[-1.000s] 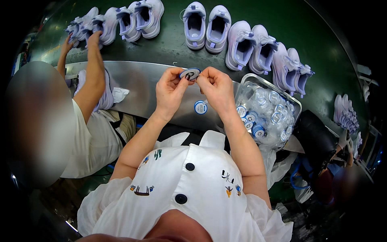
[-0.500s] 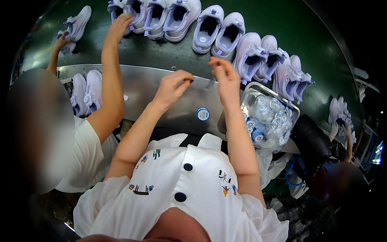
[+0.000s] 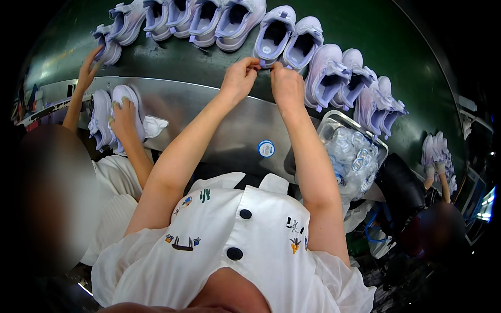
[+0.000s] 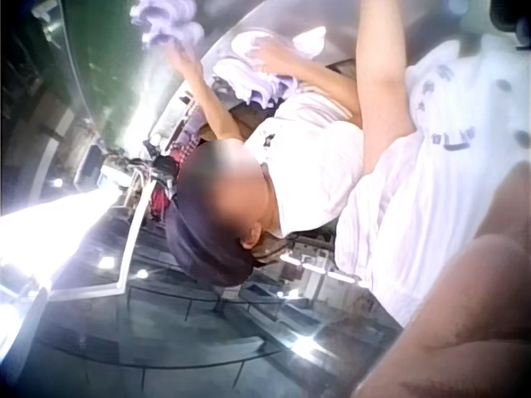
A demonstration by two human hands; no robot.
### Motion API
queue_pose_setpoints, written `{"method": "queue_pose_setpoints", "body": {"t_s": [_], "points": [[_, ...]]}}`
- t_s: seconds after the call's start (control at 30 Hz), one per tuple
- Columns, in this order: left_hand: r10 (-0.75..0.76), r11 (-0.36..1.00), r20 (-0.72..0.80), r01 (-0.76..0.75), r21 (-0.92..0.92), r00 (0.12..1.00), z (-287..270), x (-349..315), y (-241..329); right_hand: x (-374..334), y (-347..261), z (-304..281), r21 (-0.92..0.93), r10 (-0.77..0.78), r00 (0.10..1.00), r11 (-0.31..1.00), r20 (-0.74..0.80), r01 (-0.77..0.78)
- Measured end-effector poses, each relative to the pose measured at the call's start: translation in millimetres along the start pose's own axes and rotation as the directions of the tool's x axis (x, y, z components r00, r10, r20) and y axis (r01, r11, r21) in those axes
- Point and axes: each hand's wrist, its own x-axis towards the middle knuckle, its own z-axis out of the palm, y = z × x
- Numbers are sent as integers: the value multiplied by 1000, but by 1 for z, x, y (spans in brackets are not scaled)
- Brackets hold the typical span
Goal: The person sorts circular shoe components from a metal tray and attaches them to the heel area of white sneakers on a conveyor belt.
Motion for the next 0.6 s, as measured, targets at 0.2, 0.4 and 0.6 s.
{"method": "queue_pose_setpoints", "body": {"t_s": [0.2, 0.4, 0.6], "points": [[9, 997, -50, -6, 71, 999, -6, 2, 6, 5, -11, -4, -50, -111, 993, 992, 29, 113], [-12, 997, -70, 17, 70, 997, -6, 2, 5, 7, -11, -5, -127, -195, 981, 972, 21, 196], [-42, 999, -60, 43, 25, 997, -4, 3, 3, 12, -13, -13, -246, -208, 972, 942, 112, 230]]}}
